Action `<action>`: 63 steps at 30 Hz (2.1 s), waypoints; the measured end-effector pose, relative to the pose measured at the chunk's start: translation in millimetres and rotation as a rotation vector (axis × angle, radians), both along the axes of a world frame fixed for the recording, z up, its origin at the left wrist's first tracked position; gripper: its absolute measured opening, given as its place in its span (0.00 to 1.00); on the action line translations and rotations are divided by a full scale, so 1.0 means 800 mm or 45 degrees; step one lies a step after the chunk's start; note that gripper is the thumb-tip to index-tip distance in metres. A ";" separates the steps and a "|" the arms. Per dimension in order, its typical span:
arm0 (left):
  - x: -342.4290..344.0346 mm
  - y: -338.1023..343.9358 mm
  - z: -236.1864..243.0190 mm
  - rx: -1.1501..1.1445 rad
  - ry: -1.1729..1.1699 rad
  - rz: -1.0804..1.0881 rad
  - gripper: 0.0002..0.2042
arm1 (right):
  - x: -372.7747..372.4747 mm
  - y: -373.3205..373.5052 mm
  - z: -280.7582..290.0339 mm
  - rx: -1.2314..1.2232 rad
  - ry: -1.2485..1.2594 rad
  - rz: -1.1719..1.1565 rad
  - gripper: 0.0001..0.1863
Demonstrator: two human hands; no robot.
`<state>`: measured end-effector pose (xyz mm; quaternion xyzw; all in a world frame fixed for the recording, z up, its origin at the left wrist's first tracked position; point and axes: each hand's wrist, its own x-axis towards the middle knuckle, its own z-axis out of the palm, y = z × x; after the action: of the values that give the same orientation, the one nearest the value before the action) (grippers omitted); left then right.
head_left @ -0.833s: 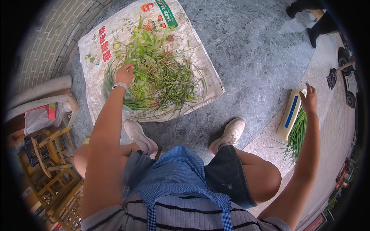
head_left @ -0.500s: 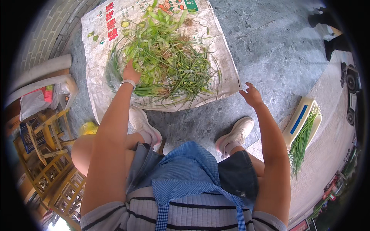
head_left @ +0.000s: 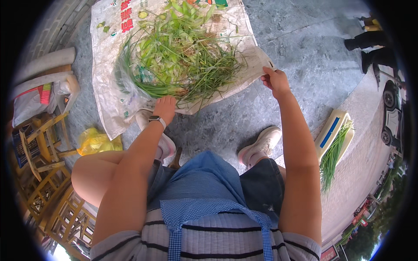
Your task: The person sits on the ground and trims green onions by hand, removing roots and outer layers. They place the cleaned onions into a white basket and discard the trimmings onto a sack on the ground.
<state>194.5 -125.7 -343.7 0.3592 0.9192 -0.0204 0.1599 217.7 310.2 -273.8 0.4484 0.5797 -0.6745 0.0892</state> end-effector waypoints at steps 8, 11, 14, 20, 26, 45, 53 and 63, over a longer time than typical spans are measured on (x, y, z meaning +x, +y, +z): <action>-0.152 -0.038 0.099 0.124 0.218 0.120 0.10 | -0.075 0.004 0.065 -0.012 0.263 -0.063 0.09; -0.172 -0.036 0.129 0.142 0.113 0.058 0.13 | -0.075 0.016 0.048 0.052 0.207 -0.106 0.09; -0.157 -0.013 0.139 0.298 0.229 0.037 0.17 | -0.076 0.010 0.046 -0.087 0.299 -0.232 0.09; -0.056 -0.024 0.070 0.482 0.432 -0.556 0.22 | -0.089 -0.017 0.059 -0.145 0.300 -0.291 0.09; 0.025 0.001 0.003 0.528 0.185 -1.027 0.21 | -0.095 -0.040 0.077 -0.068 0.281 -0.144 0.10; 0.093 0.170 0.043 1.008 -1.203 0.581 0.08 | 0.134 -0.163 0.050 -0.316 -0.156 0.619 0.26; 0.086 0.208 0.059 1.125 -1.577 1.014 0.10 | 0.156 -0.048 0.088 0.741 -0.074 1.042 0.12; 0.064 0.045 -0.105 0.997 -1.692 2.390 0.28 | 0.405 0.303 0.192 1.530 -1.043 0.242 0.19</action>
<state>245.4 -89.6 -427.7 -0.4817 0.5046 0.5705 0.4334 541.9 552.5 -120.2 0.5841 0.8060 -0.0077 0.0956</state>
